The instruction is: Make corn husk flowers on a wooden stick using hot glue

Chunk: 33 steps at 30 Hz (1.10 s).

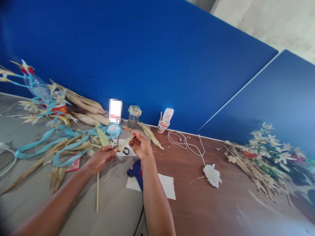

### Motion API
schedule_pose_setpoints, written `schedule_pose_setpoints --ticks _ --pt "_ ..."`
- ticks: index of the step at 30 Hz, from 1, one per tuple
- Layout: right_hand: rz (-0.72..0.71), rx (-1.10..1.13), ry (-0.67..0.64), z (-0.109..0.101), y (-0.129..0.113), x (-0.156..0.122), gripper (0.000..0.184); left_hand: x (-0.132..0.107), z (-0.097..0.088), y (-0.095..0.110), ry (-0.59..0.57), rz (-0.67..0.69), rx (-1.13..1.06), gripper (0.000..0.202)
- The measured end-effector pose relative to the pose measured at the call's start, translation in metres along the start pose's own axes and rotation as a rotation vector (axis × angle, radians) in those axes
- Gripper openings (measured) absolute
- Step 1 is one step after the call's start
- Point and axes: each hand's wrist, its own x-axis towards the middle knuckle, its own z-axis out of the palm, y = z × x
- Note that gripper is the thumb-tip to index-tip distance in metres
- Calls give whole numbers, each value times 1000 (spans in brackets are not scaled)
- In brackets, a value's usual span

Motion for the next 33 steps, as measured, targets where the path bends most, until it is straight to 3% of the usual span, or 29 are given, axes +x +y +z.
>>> schedule_pose_setpoints --ticks 4,8,12,23,33 --pt "101 -285 -27 11 8 -4 33 2 0 -1 50 48 -5 25" --pt "55 -615 -23 22 17 -7 26 3 -1 -2 31 70 -44 22" --pt "-73 -642 59 25 16 -9 21 2 -1 -1 37 62 -34 23" --pt "-226 -761 168 22 10 -8 22 1 -3 3 47 46 -14 24" --pt "-147 -754 98 24 6 -13 22 -4 1 18 153 37 -121 27"
